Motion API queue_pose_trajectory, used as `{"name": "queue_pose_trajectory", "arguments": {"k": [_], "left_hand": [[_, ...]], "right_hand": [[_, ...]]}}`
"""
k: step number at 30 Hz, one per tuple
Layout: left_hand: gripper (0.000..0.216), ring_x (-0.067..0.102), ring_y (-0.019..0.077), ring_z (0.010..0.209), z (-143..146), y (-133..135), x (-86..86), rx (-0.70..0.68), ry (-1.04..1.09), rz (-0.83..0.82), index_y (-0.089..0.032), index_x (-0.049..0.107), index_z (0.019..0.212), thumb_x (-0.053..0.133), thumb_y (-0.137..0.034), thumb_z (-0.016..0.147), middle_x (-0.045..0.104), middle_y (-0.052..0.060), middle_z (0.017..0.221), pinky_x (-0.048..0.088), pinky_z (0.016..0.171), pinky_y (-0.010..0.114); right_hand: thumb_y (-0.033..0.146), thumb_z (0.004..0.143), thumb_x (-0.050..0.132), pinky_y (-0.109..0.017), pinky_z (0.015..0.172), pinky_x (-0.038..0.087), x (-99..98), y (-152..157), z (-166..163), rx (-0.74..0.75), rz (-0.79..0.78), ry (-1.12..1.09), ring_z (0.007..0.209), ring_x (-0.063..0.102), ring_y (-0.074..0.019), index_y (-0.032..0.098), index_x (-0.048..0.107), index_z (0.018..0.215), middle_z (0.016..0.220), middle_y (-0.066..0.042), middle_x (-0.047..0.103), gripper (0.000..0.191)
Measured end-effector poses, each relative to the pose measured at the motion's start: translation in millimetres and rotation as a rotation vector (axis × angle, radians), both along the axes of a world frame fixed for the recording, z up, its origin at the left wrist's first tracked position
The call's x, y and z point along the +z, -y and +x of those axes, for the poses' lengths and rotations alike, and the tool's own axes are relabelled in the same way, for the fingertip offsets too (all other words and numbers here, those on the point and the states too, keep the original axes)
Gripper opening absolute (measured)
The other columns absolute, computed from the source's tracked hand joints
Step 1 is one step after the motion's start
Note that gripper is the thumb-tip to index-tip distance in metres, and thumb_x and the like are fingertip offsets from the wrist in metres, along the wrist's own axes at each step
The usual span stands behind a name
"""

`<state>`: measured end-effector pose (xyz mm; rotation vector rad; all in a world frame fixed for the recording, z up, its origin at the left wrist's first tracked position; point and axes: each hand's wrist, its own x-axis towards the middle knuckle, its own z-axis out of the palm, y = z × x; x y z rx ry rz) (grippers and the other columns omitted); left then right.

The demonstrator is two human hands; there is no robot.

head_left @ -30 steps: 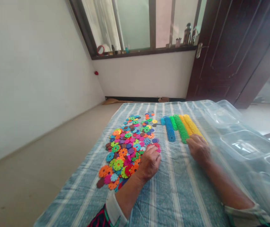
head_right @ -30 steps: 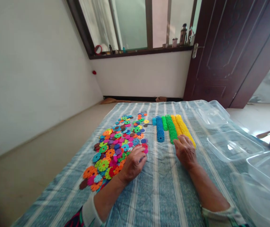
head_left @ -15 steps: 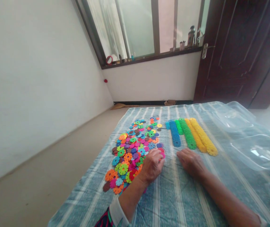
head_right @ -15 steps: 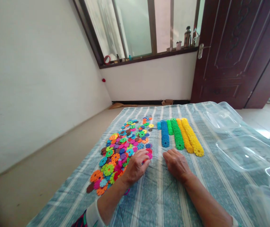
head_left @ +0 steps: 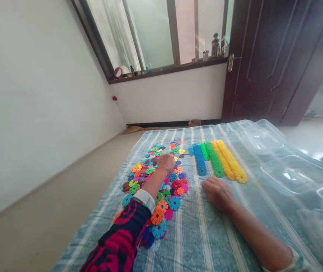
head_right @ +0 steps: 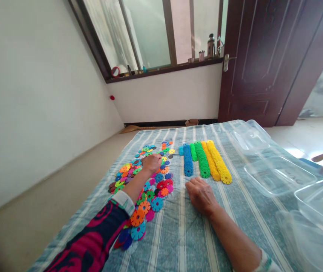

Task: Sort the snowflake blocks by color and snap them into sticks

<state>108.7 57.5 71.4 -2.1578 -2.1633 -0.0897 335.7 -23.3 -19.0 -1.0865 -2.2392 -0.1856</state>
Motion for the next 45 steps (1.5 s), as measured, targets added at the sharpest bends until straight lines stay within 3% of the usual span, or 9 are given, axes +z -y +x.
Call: {"name": "queue_pose_trajectory", "arguments": {"k": [8,18,27,33,36,40,45], "left_hand": [[0.022,0.061,0.0308,0.108,6.8,-49.2,-13.6,0.001,-0.030,-0.111,-0.016,0.070,0.093,0.061,-0.014,0.073,0.069,0.017,0.107,0.048,0.090,0.038],[0.028,0.059,0.0265,0.110,0.0,-53.7,-14.5,0.005,0.002,-0.071,-0.020,0.071,0.093,0.064,-0.014,0.067,0.068,0.012,0.111,0.046,0.091,0.032],[0.023,0.065,0.0173,0.078,-22.0,-62.9,-2.1,0.041,0.197,-0.061,-0.018,0.073,0.077,0.063,-0.009,0.058,0.072,0.001,0.074,0.047,0.067,0.021],[0.027,0.065,0.0166,0.073,-3.7,-74.8,-0.2,0.014,0.372,-0.021,-0.012,0.073,0.087,0.061,-0.012,0.063,0.072,0.003,0.078,0.048,0.063,0.022],[0.024,0.064,0.0144,0.071,19.5,-64.2,-4.0,-0.104,0.531,-0.061,-0.012,0.073,0.086,0.061,-0.013,0.065,0.072,0.002,0.078,0.049,0.064,0.022],[0.015,0.062,0.0130,0.068,49.5,-30.7,-8.3,-0.401,0.852,-0.203,-0.013,0.071,0.075,0.062,-0.012,0.063,0.070,0.001,0.072,0.049,0.065,0.022],[0.011,0.059,0.0118,0.065,69.0,13.8,-12.3,-0.557,0.867,-0.232,-0.015,0.069,0.071,0.059,-0.015,0.067,0.067,-0.001,0.067,0.046,0.063,0.021]], "right_hand": [[0.012,0.088,0.048,-0.026,0.064,0.028,5.9,-1.8,-2.5,-0.029,-0.020,0.015,0.068,0.047,-0.0134,0.018,0.057,0.066,0.068,-0.001,0.056,0.025],[0.012,0.088,0.050,-0.026,0.064,0.028,7.2,-2.9,-4.4,-0.039,-0.050,0.011,0.069,0.046,-0.0134,0.018,0.057,0.067,0.069,0.000,0.056,0.024],[0.011,0.087,0.049,-0.026,0.063,0.028,6.2,-2.9,-6.0,-0.032,-0.041,-0.017,0.068,0.046,-0.0138,0.019,0.056,0.065,0.068,-0.001,0.056,0.025],[0.013,0.089,0.048,-0.026,0.064,0.030,3.4,-4.5,-6.9,-0.044,-0.024,-0.062,0.069,0.047,-0.0148,0.020,0.057,0.068,0.069,-0.002,0.056,0.024],[0.015,0.091,0.044,-0.027,0.067,0.032,3.2,-7.8,-5.5,-0.106,0.029,-0.148,0.072,0.049,-0.0165,0.020,0.061,0.079,0.070,-0.003,0.058,0.021],[0.023,0.094,0.042,-0.030,0.072,0.036,9.0,-13.4,-1.6,-0.204,0.089,-0.253,0.083,0.051,-0.0206,0.017,0.061,0.101,0.082,-0.008,0.062,0.022],[0.022,0.095,0.039,-0.031,0.077,0.036,15.4,-15.8,1.1,-0.250,0.101,-0.249,0.089,0.051,-0.0214,0.016,0.061,0.100,0.087,-0.008,0.061,0.023]]}}
